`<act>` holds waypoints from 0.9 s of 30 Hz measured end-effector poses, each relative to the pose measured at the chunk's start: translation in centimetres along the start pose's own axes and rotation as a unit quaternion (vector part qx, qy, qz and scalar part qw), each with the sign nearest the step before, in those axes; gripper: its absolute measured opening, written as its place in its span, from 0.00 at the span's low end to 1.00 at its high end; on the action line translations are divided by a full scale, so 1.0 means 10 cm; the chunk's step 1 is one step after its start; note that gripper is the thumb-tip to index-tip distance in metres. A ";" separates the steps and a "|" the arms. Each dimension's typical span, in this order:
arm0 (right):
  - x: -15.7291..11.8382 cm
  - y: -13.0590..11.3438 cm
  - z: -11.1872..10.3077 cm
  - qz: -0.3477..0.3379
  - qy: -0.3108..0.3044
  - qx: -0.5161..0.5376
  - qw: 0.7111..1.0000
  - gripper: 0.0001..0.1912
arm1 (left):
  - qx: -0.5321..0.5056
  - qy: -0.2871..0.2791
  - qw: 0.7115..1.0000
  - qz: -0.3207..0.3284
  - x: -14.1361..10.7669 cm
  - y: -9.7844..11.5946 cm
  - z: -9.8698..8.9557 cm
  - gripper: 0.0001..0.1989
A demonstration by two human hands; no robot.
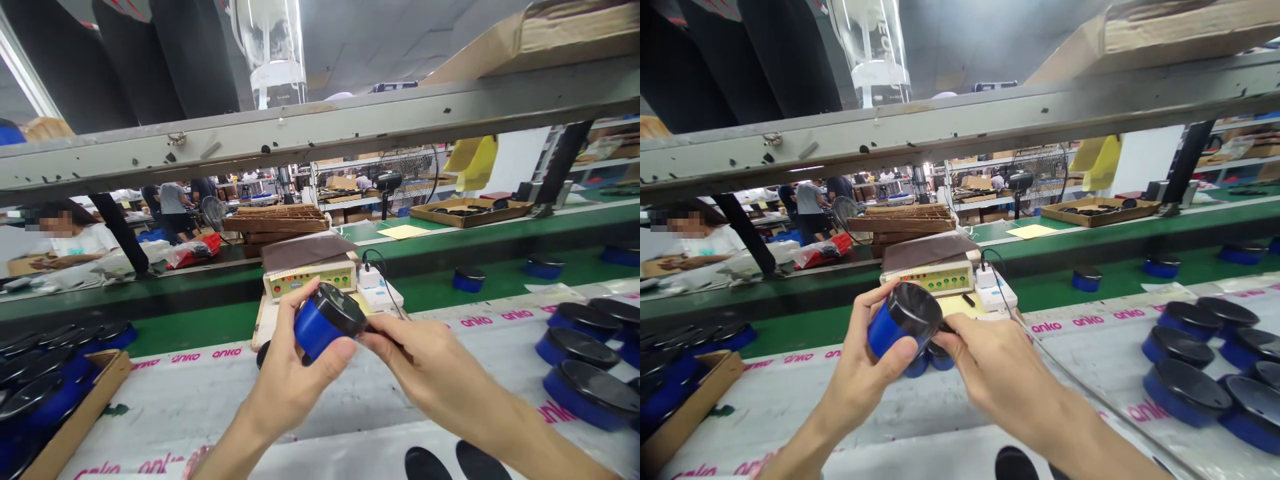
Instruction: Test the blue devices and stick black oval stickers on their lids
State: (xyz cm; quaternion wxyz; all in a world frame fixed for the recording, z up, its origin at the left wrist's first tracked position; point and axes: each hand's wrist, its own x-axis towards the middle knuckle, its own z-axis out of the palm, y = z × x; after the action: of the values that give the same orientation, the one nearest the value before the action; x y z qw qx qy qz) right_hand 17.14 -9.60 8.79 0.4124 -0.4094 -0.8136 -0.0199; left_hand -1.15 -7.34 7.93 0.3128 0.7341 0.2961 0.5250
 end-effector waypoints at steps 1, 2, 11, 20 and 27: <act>0.02 0.03 0.02 0.020 -0.019 0.048 0.998 0.07 | 0.056 0.003 0.998 0.039 0.01 0.00 -0.03 0.29; 0.04 0.07 0.04 0.035 -0.031 0.084 0.995 0.07 | 0.123 0.008 0.989 0.083 0.02 -0.01 -0.06 0.29; 0.04 0.18 0.23 -0.027 0.046 0.092 0.994 0.07 | 0.372 0.038 0.826 0.422 0.05 0.07 -0.13 0.19; 0.03 0.17 0.30 -0.074 0.061 0.055 0.994 0.09 | 0.404 0.031 0.791 0.459 0.07 0.11 -0.13 0.13; 0.02 0.12 0.23 -0.131 -0.053 -0.042 0.989 0.11 | 0.375 -0.108 0.907 0.157 0.06 0.17 -0.29 0.37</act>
State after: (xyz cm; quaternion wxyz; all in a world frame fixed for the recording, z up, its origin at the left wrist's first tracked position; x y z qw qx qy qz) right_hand 16.37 -7.85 6.99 0.3450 -0.3170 -0.8792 -0.0865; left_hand -3.57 -7.51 10.30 -0.0424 0.8864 0.3166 0.3351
